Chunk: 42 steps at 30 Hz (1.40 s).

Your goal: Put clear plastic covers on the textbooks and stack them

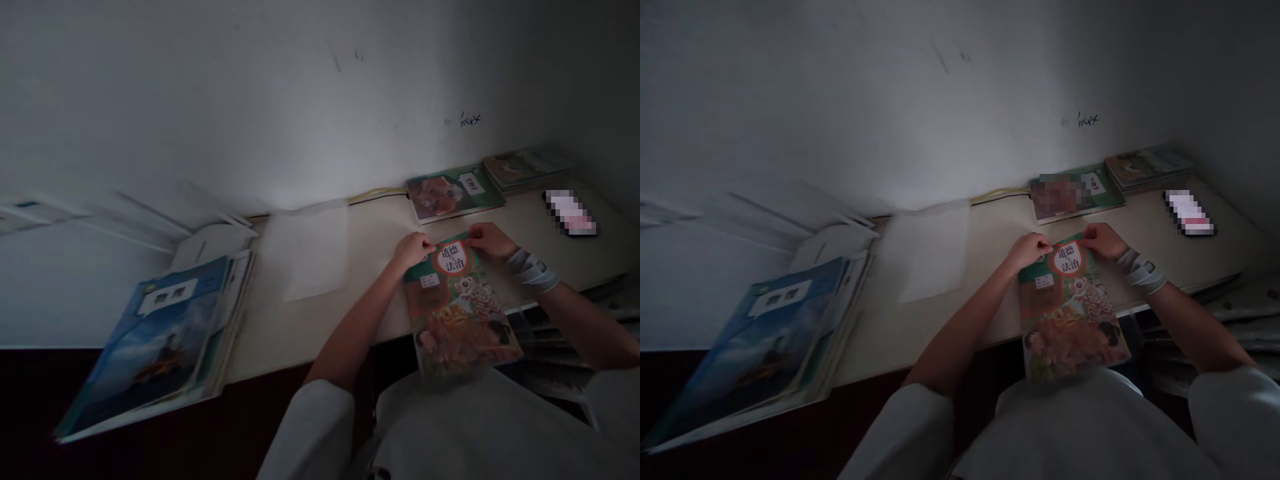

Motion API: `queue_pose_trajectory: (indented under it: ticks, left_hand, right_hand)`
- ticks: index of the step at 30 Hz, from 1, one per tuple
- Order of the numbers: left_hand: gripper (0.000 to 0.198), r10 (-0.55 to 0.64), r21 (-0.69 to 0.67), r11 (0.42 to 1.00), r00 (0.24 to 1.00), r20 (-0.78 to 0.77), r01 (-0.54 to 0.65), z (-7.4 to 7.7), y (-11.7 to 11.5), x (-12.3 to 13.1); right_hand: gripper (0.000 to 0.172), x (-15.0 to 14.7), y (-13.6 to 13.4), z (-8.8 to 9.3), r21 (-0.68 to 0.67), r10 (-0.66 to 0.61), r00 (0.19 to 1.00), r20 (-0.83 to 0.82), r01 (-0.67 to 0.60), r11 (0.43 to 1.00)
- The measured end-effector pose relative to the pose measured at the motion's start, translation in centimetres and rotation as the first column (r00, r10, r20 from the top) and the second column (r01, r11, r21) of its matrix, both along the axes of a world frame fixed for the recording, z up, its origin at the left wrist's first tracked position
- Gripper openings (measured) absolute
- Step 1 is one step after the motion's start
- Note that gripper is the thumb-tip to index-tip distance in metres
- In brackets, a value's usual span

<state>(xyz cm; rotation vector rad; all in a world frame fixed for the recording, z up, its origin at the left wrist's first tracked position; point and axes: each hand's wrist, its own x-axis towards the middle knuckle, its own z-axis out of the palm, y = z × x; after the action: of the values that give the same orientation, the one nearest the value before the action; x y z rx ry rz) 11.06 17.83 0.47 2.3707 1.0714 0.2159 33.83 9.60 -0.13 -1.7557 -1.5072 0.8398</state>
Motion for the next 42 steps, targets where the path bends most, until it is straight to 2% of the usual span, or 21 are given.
queue_pose_trajectory:
  ticks: [3, 5, 9, 13, 15, 18, 20, 22, 24, 26, 29, 31, 33, 35, 37, 40, 42]
  left_hand:
    - [0.016, -0.001, 0.019, 1.000, 1.000, -0.030, 0.001, -0.1, 0.3, 0.9]
    - [0.015, -0.006, -0.007, 1.000, 1.000, -0.003, 0.006, -0.1, 0.7, 1.1]
    - [0.019, -0.056, -0.078, 0.995, 0.993, 0.107, 0.064, 0.3, 1.3, 1.2]
    - [0.024, -0.065, -0.155, 0.984, 0.984, 0.168, 0.092, 0.1, 1.2, 1.5]
    - [0.025, -0.044, -0.183, 0.979, 0.975, 0.218, 0.085, -0.3, 1.2, 1.5]
    - [0.025, -0.013, -0.231, 0.970, 0.963, 0.268, 0.078, -1.0, 1.4, 1.3]
    - [0.025, -0.008, -0.257, 0.963, 0.959, 0.282, 0.083, -1.2, 1.5, 1.3]
    - [0.025, -0.008, -0.273, 0.957, 0.955, 0.297, 0.093, -1.2, 1.6, 1.2]
    - [0.025, -0.005, -0.286, 0.953, 0.952, 0.307, 0.097, -1.1, 1.6, 1.2]
    - [0.025, 0.006, -0.293, 0.952, 0.951, 0.310, 0.089, -1.1, 1.6, 1.1]
    - [0.024, 0.016, -0.298, 0.951, 0.947, 0.320, 0.085, -1.1, 1.5, 1.0]
    - [0.024, 0.018, -0.302, 0.950, 0.946, 0.323, 0.085, -1.2, 1.4, 1.1]
    - [0.024, 0.021, -0.303, 0.950, 0.948, 0.316, 0.080, -1.2, 1.4, 1.2]
    - [0.024, 0.020, -0.295, 0.952, 0.951, 0.309, 0.076, -1.1, 1.4, 1.1]
    - [0.023, 0.018, -0.270, 0.961, 0.957, 0.291, 0.064, -0.8, 1.6, 0.8]
    - [0.024, 0.028, -0.198, 0.980, 0.978, 0.205, 0.014, -0.5, 1.8, -0.4]
    - [0.025, 0.036, -0.154, 0.988, 0.991, 0.130, -0.016, -0.4, 2.0, -1.5]
  right_hand:
    - [0.022, 0.4, -0.7, -0.2, 0.040, -0.067, 0.969, 0.236, 0.059, 0.997]
    - [0.020, 0.5, -1.0, -0.1, 0.071, -0.082, 0.962, 0.261, 0.065, 0.995]
    - [0.026, 0.2, -1.1, 0.7, 0.174, -0.026, 0.998, 0.057, 0.016, 0.985]
    - [0.035, 0.0, -1.2, 1.3, 0.077, -0.093, 0.985, -0.144, 0.105, 0.991]
    - [0.039, 0.1, -1.7, 1.4, 0.013, -0.103, 0.947, -0.305, 0.113, 0.994]
    - [0.044, 0.5, -2.6, 1.3, -0.093, -0.050, 0.843, -0.535, 0.000, 0.996]
    - [0.045, 0.6, -2.9, 1.1, -0.173, -0.101, 0.768, -0.632, -0.012, 0.985]
    - [0.038, 0.5, -3.1, 0.8, -0.218, -0.171, 0.718, -0.675, 0.028, 0.976]
    - [0.032, 0.4, -3.1, 0.5, -0.215, -0.169, 0.711, -0.683, 0.025, 0.976]
    - [0.031, 0.5, -3.1, 0.4, -0.214, -0.157, 0.700, -0.697, 0.006, 0.977]
    - [0.032, 1.0, -3.3, 0.4, -0.254, -0.231, 0.635, -0.738, 0.056, 0.966]
    - [0.033, 1.1, -3.6, 0.6, -0.260, -0.226, 0.664, -0.713, 0.049, 0.964]
    - [0.035, 0.8, -3.9, 0.9, -0.252, -0.141, 0.772, -0.620, -0.026, 0.967]
    - [0.036, 0.3, -4.2, 1.3, -0.259, -0.033, 0.887, -0.461, -0.099, 0.961]
    - [0.039, -0.2, -4.2, 1.6, -0.242, 0.052, 0.960, -0.275, -0.122, 0.963]
    - [0.046, -0.6, -3.9, 1.7, -0.130, 0.119, 0.991, -0.065, -0.127, 0.983]
    - [0.047, -0.8, -3.8, 1.7, -0.079, 0.129, 0.991, -0.039, -0.131, 0.988]
